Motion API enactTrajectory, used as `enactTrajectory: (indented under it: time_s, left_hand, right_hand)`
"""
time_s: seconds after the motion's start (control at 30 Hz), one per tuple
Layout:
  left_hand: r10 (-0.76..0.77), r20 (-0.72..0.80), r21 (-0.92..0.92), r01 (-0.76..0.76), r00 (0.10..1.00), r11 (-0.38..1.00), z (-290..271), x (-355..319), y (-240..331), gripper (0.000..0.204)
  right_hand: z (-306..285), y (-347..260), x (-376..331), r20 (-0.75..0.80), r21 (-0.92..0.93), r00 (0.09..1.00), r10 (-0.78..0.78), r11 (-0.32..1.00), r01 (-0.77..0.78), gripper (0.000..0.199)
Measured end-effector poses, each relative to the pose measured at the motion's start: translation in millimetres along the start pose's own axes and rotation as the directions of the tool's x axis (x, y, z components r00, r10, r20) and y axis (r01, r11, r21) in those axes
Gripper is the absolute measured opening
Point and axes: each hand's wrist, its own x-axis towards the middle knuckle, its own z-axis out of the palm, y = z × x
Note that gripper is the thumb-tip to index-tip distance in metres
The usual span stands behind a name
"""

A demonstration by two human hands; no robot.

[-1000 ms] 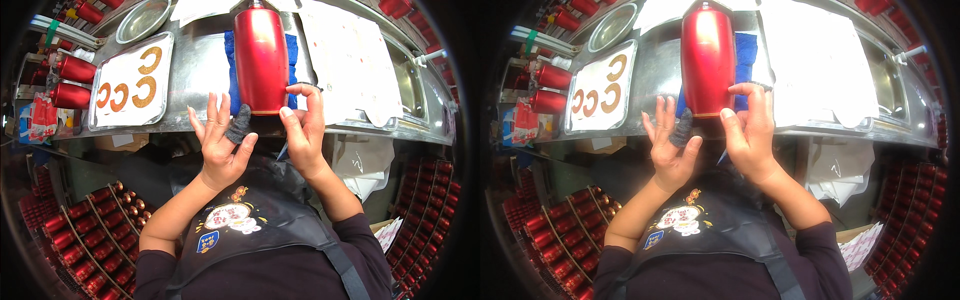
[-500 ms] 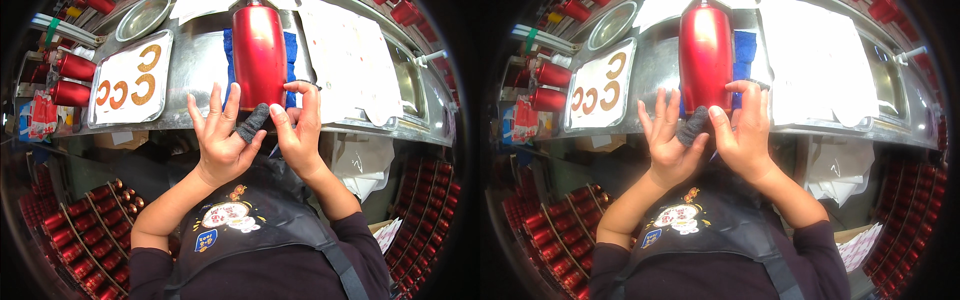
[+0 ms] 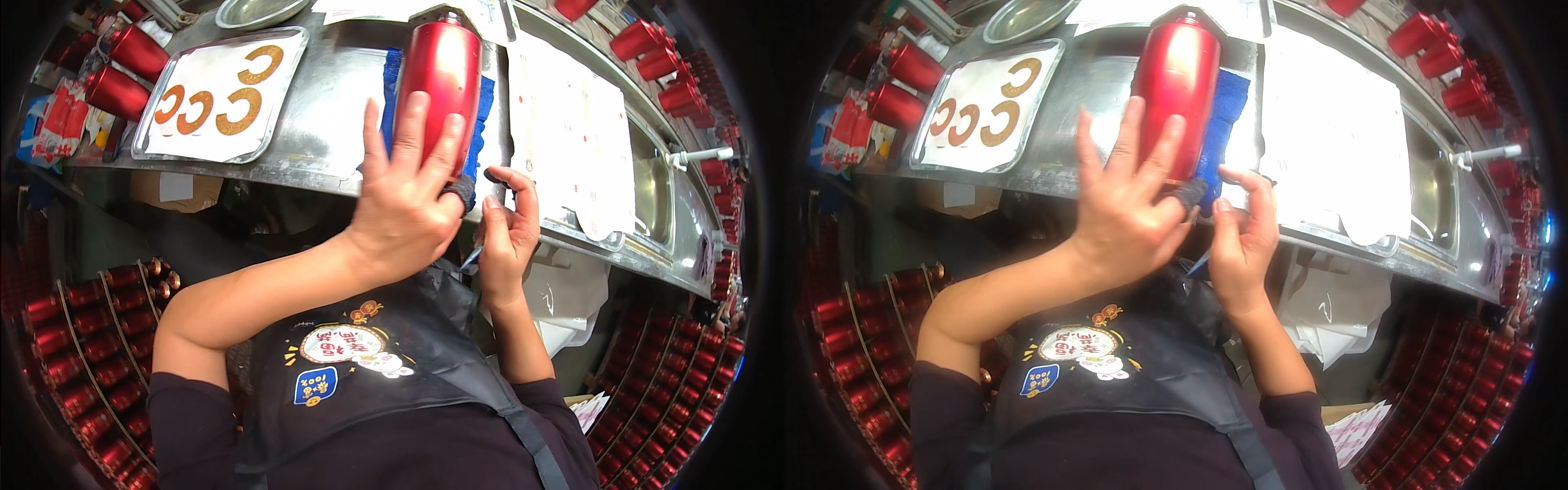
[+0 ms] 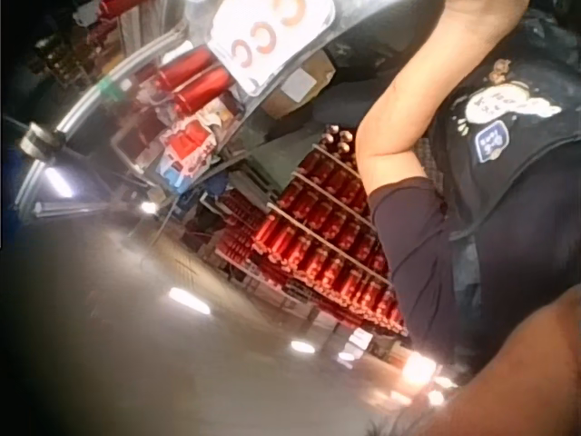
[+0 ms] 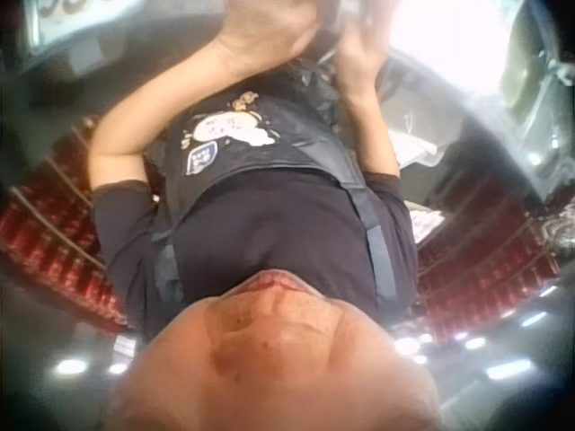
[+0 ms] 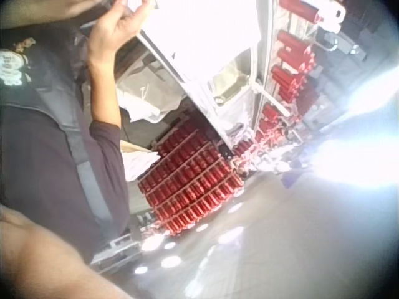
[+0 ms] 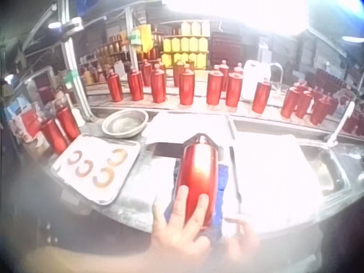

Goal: The person cleans the neck of a red bottle with a cloth, then applies a gold sticker to the base and a red label to the body. The person smooths the label and places the finished bottle on a nearby shelf.

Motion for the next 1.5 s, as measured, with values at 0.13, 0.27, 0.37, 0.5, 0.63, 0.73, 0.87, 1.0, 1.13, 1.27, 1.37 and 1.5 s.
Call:
enactTrajectory:
  time_s: [0.13,0.27,0.37,0.5,0.63,0.73,0.87,1.0,1.13,1.27,1.37,1.5]
  left_hand:
    - [-0.058,-0.061,-0.082,0.053,0.996,0.995,2.1,-12.3,-3.0,0.030]
    - [-0.153,-0.139,-0.247,0.116,0.978,0.962,2.3,-35.1,-34.3,0.058]
    - [-0.138,-0.151,-0.313,0.085,0.979,0.946,13.6,-36.9,-45.6,0.073]
    - [-0.184,-0.169,-0.437,0.094,0.968,0.895,28.8,-23.2,-46.2,0.081]
    - [-0.153,-0.291,-0.382,0.032,0.944,0.924,31.4,-15.0,-44.8,0.087]
    - [-0.145,-0.291,-0.374,0.027,0.946,0.927,28.5,-13.5,-45.6,0.084]
    - [-0.157,-0.323,-0.406,0.013,0.933,0.914,29.5,-12.2,-45.7,0.075]
    - [-0.195,-0.310,-0.449,0.038,0.931,0.893,33.6,-16.0,-47.9,0.076]
    - [-0.172,-0.262,-0.388,0.059,0.950,0.920,30.6,-17.7,-53.2,0.088]
    - [-0.104,-0.240,-0.315,0.024,0.965,0.949,16.7,-11.4,-50.2,0.085]
    - [0.033,-0.181,-0.188,-0.067,0.983,0.980,11.6,0.1,-39.2,0.072]
    - [0.169,-0.086,-0.146,-0.180,0.982,0.973,16.9,12.2,-39.3,0.053]
  right_hand:
    - [-5.8,-9.5,-3.6,-0.027,-0.155,0.995,-0.099,0.983,0.094,0.032]
    - [9.8,-15.7,-9.2,0.207,-0.261,0.853,-0.480,0.813,0.521,0.031]
    - [20.4,-10.9,-10.7,0.245,-0.262,0.797,-0.553,0.754,0.603,0.034]
    - [16.3,-1.6,-17.6,0.137,-0.210,0.908,-0.396,0.884,0.417,0.034]
    - [10.6,3.7,-25.5,0.110,-0.213,0.986,-0.122,0.966,0.143,0.036]
    - [12.8,1.6,-28.9,0.104,-0.234,0.982,-0.157,0.956,0.177,0.036]
    - [16.5,-9.0,-21.9,0.158,-0.299,0.922,-0.354,0.873,0.386,0.036]
    - [20.0,-19.1,-7.9,0.316,-0.401,0.787,-0.529,0.678,0.616,0.042]
    - [26.5,-20.4,-2.0,0.449,-0.437,0.734,-0.509,0.591,0.678,0.045]
    - [25.5,-15.0,-10.2,0.281,-0.363,0.784,-0.554,0.695,0.621,0.039]
    - [21.6,-9.0,-15.8,0.113,-0.289,0.844,-0.524,0.795,0.533,0.030]
    - [18.7,-3.0,-22.6,0.024,-0.216,0.960,-0.280,0.936,0.279,0.031]
